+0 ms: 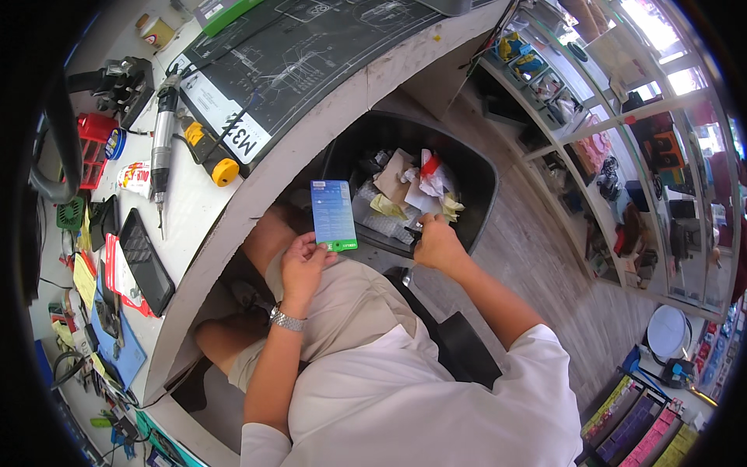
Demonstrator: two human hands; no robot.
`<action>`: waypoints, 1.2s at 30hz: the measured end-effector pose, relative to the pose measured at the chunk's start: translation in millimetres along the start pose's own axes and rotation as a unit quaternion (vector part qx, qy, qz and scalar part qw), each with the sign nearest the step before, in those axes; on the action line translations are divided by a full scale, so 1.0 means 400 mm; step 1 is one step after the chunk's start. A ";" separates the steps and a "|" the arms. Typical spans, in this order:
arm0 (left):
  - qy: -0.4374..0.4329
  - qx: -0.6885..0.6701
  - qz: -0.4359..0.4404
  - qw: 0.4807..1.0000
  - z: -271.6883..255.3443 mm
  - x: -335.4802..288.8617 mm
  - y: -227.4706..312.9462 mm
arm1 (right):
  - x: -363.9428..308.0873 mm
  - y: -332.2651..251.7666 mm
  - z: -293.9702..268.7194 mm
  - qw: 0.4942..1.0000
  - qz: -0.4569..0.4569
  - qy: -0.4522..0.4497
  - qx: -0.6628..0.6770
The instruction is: The person disassembles a smartphone, removes the battery, and uses a screwdriver and tweezers to adjust internal components. They then reassemble the phone and connect a charging cable to test it.
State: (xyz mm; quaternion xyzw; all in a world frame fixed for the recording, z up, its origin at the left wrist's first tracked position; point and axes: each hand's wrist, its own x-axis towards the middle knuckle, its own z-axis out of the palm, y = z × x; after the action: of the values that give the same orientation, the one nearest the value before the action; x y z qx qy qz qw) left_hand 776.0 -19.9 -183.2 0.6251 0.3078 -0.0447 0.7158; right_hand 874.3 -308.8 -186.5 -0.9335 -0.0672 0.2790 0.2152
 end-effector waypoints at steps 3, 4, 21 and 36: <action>0.012 -0.068 -0.023 0.997 -0.004 -0.005 0.002 | 0.025 -0.001 -0.055 0.986 0.080 -0.091 -0.117; 0.007 -0.093 -0.028 0.995 -0.012 -0.007 0.005 | 0.035 0.014 -0.063 0.976 0.067 -0.132 -0.162; -0.031 -0.260 -0.086 0.961 -0.078 -0.156 0.081 | -0.024 0.034 -0.102 0.994 -0.047 -0.099 0.003; -0.040 -0.229 -0.066 0.970 -0.093 -0.246 0.080 | -0.177 -0.199 -0.091 0.870 -0.096 -0.313 0.369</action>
State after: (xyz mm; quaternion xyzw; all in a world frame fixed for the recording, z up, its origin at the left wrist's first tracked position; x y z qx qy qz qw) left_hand 696.8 -10.4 -107.5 0.4208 0.3212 -0.0454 0.8472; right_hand 835.0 -267.9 -89.3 -0.6386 -0.1126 0.5393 0.5373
